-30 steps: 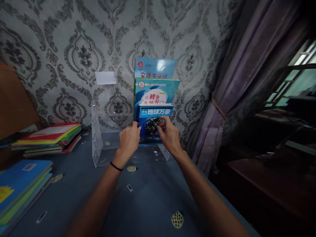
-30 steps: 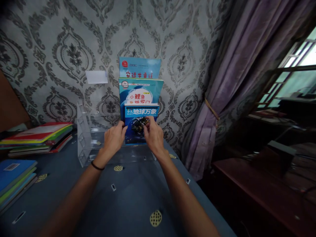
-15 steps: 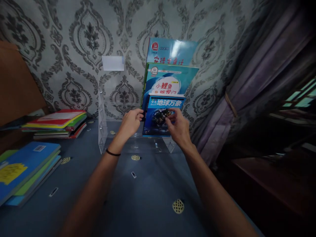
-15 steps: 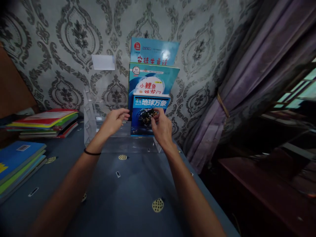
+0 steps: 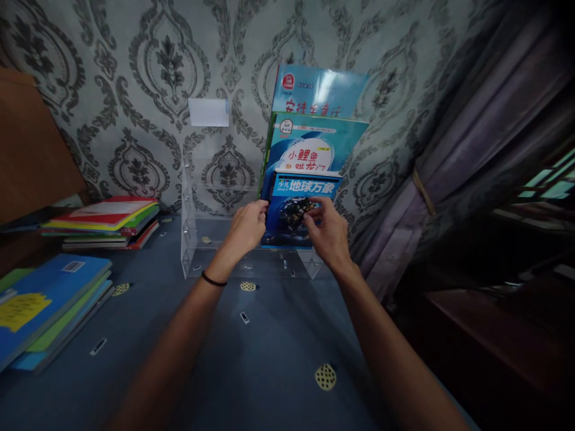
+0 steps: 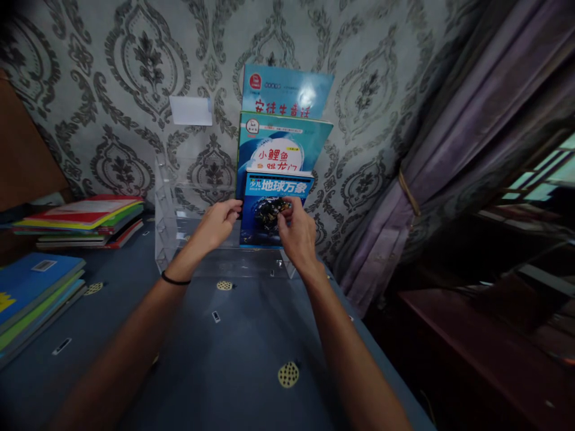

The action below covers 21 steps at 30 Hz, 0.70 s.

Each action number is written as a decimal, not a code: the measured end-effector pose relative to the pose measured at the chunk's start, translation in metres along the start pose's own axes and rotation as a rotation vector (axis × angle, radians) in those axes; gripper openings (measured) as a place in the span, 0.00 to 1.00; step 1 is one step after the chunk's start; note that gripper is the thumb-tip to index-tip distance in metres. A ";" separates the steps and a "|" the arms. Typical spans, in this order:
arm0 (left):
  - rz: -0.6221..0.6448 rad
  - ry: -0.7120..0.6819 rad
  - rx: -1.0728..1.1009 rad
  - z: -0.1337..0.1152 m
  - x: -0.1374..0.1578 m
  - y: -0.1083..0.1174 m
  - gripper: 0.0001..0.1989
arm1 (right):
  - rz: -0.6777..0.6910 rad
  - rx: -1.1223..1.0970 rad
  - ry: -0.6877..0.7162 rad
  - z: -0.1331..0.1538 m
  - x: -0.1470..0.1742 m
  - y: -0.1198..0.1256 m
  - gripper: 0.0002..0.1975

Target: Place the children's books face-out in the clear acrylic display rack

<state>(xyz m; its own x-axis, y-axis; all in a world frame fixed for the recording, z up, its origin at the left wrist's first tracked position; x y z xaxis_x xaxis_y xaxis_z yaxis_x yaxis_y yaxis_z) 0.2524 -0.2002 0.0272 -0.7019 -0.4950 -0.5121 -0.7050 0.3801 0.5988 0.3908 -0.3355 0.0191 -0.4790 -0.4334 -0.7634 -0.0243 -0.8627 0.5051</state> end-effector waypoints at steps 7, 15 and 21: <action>-0.037 -0.030 -0.109 -0.013 0.010 -0.004 0.20 | -0.221 0.047 -0.035 -0.020 -0.001 0.011 0.14; -0.054 -0.038 -0.124 -0.014 0.013 -0.009 0.20 | -0.208 -0.049 -0.007 -0.029 -0.004 0.010 0.11; -0.067 -0.038 -0.149 -0.016 0.014 -0.012 0.23 | -0.232 -0.057 -0.013 -0.030 -0.006 0.010 0.10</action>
<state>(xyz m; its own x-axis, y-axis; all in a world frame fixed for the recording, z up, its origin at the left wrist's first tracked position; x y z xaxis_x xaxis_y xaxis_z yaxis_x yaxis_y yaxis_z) 0.2521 -0.2245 0.0229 -0.6595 -0.4842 -0.5750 -0.7292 0.2260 0.6459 0.4193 -0.3497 0.0169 -0.4780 -0.2186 -0.8507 -0.0853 -0.9524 0.2927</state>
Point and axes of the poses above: each hand's wrist, its own x-axis away from the middle knuckle, its own y-axis out of the back of the hand, z = x × y, the point moved 5 cm from there along -x, towards the middle knuckle, and after that the axes turned 6 degrees about x, right-handed, at the moved point
